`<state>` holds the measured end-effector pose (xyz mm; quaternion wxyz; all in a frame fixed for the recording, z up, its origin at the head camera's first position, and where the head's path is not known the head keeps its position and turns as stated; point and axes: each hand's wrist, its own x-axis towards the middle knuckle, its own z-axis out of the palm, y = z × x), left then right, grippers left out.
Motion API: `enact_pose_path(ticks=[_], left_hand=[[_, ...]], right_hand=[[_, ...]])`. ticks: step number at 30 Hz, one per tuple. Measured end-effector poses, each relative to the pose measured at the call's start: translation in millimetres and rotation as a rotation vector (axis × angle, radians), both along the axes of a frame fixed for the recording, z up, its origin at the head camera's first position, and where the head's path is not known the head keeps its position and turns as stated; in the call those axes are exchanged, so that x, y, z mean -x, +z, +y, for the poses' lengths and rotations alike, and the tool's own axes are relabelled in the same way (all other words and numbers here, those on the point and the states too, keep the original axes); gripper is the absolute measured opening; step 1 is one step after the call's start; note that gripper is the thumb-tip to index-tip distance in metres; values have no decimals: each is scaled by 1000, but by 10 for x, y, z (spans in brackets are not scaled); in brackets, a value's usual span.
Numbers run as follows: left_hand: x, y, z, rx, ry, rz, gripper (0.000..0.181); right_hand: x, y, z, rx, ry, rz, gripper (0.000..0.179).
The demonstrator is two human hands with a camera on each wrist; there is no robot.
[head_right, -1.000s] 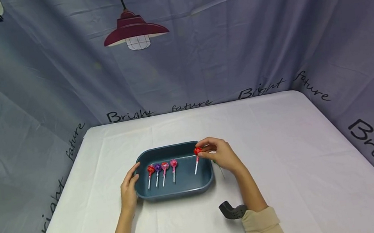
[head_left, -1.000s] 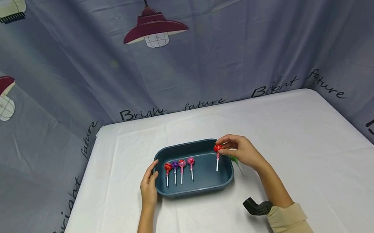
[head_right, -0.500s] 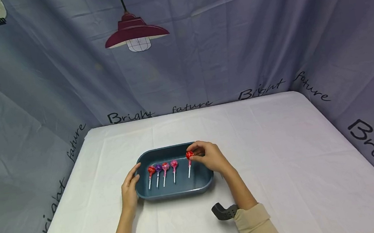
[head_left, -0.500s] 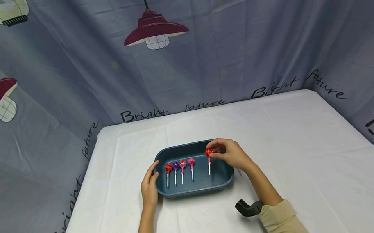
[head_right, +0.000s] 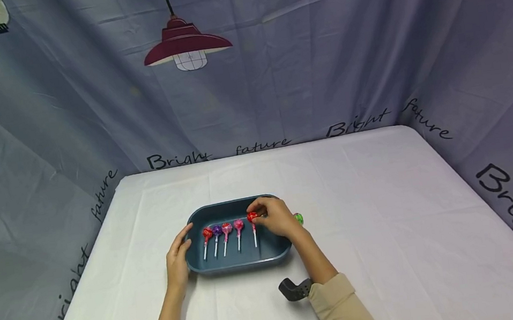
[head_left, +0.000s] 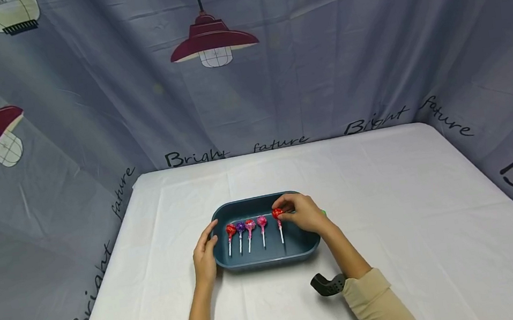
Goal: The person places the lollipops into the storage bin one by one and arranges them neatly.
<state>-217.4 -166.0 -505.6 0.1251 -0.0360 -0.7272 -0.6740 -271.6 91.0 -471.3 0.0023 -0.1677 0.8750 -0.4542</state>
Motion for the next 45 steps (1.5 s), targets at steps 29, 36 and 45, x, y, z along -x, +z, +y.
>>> enact_pose_path(ticks=[29, 36, 45], left_hand=[[-2, 8, -9, -6, -4, 3, 35], [11, -7, -18, -13, -5, 14, 35], [4, -3, -8, -13, -4, 8, 35]], right_hand=[[171, -206, -240, -90, -96, -56, 17], [196, -232, -242, -123, -75, -20, 15], [181, -240, -235, -161, -75, -13, 14]])
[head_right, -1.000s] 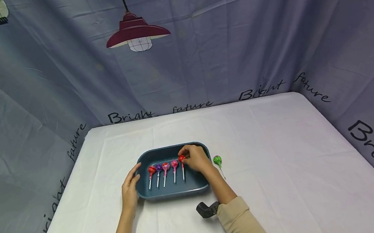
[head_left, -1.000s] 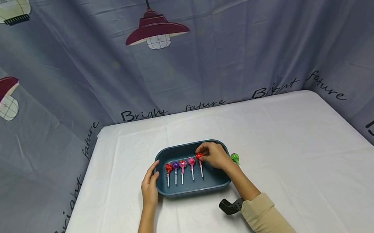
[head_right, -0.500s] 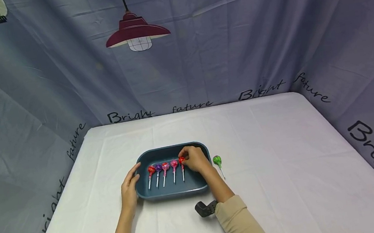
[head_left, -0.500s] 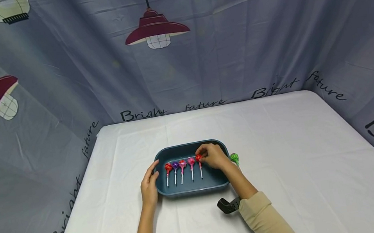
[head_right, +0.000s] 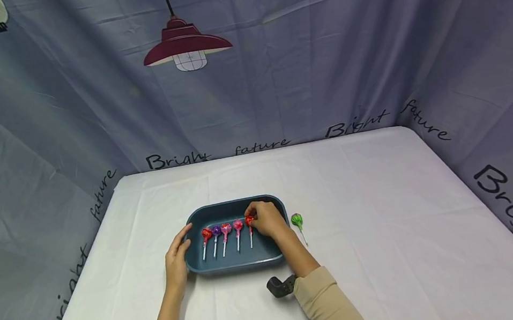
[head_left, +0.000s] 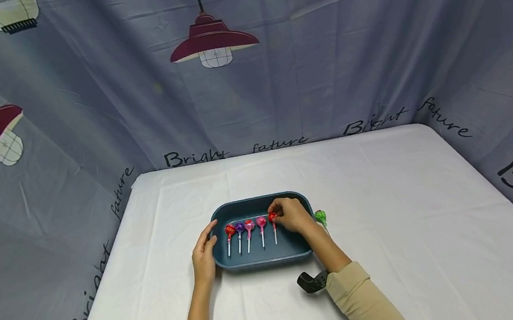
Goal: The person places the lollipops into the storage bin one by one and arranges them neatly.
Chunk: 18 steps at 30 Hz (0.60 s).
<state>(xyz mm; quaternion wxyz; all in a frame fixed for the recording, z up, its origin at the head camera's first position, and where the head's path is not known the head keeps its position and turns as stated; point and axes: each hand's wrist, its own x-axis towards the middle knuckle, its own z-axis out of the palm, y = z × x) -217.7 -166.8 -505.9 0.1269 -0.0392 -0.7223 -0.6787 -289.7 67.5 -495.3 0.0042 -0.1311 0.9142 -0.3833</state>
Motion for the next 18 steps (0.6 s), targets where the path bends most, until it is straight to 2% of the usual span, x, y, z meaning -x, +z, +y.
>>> enact_pose_path(ticks=[18], left_hand=[[-13, 14, 5, 17, 7, -15, 35]], right_hand=[[-24, 10, -3, -9, -4, 13, 14]])
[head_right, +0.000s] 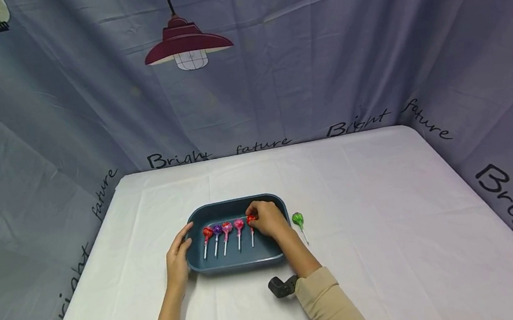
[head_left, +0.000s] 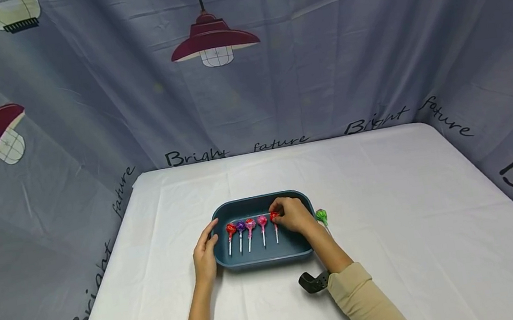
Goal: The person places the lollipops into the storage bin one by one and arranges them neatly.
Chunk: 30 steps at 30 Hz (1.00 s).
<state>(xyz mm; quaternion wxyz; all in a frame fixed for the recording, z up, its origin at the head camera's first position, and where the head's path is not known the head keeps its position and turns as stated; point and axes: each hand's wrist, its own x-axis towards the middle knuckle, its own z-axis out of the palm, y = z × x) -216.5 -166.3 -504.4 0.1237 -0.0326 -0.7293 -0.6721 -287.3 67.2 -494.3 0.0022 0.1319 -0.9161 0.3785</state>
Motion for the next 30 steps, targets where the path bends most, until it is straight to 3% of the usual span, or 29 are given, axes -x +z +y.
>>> enact_pose_path(ticks=[9, 16, 22, 30], left_hand=[[-9, 6, 1, 6, 2, -22, 35], [-4, 11, 0, 7, 2, -9, 35], [-3, 16, 4, 8, 10, -13, 35], [1, 13, 3, 1, 10, 0, 35]], right_hand=[[-33, 13, -7, -20, -17, 58, 17], [-58, 125, 84, 160, 5, 320, 11], [-67, 221, 332, 313, -83, 462, 10], [-81, 255, 736, 394, -228, 454, 9]])
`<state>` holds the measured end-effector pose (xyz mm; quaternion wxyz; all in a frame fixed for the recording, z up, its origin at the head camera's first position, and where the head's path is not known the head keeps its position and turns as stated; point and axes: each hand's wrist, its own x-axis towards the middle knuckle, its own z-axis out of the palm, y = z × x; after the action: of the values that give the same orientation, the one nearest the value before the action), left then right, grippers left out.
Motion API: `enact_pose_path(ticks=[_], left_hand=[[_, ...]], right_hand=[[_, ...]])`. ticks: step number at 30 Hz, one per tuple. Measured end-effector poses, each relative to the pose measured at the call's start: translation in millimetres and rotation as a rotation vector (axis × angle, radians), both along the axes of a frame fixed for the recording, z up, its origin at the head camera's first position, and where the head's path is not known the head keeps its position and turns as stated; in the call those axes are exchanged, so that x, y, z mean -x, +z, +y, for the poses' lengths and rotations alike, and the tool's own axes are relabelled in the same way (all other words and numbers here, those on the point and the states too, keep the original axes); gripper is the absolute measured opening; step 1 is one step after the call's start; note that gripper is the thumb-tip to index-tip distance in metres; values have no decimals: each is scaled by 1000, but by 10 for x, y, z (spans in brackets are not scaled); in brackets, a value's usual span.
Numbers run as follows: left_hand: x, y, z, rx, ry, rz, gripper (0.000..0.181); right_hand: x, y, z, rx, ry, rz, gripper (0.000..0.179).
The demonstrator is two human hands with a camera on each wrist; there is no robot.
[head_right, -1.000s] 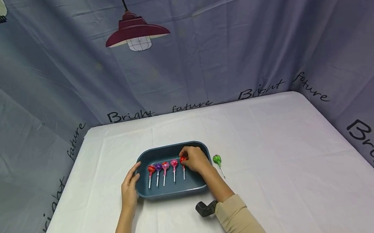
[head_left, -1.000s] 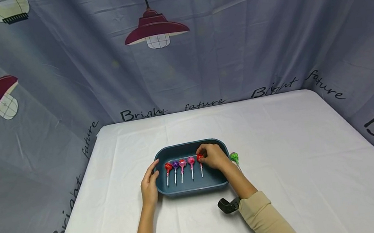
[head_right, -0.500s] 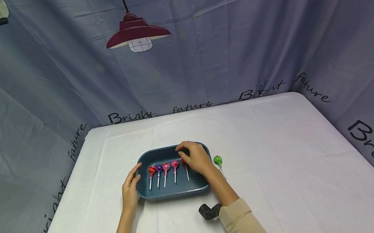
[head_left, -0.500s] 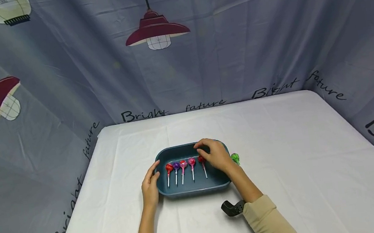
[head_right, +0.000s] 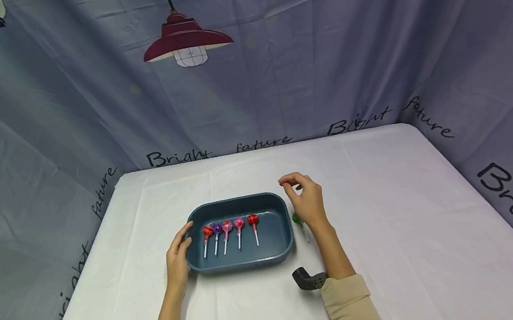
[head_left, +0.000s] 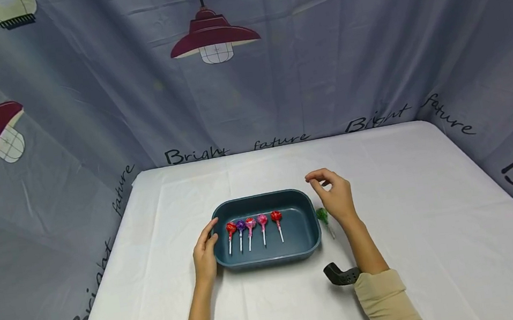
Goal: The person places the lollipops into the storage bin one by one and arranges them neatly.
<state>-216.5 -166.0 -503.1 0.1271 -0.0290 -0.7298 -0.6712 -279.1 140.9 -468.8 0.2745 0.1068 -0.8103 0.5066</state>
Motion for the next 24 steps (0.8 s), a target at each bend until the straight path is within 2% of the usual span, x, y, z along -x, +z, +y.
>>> enact_pose_path(ticks=[3, 5, 9, 11, 14, 16, 21, 24], left_hand=[[2, -4, -3, -8, -3, 4, 35], [4, -10, -6, -8, -4, 9, 35], [9, -18, -11, -3, -2, 14, 35], [11, -22, -12, -4, -6, 17, 35], [11, -21, -13, -10, -13, 20, 35], [12, -21, -11, -16, -19, 21, 35], [10, -21, -6, -17, -19, 15, 35], [14, -19, -3, -13, -13, 10, 35]], right_hand=[[-9, -76, 146, 24, -11, -36, 10], [15, -203, 259, 17, 0, -63, 13], [97, -524, 489, -53, 61, -157, 20], [77, -576, 536, -95, 88, -200, 22], [-11, -538, 531, -141, 120, -258, 26], [-105, -433, 482, -142, 137, -315, 27], [-167, -417, 466, -128, 187, -468, 32], [-174, -442, 467, -133, 212, -507, 35]])
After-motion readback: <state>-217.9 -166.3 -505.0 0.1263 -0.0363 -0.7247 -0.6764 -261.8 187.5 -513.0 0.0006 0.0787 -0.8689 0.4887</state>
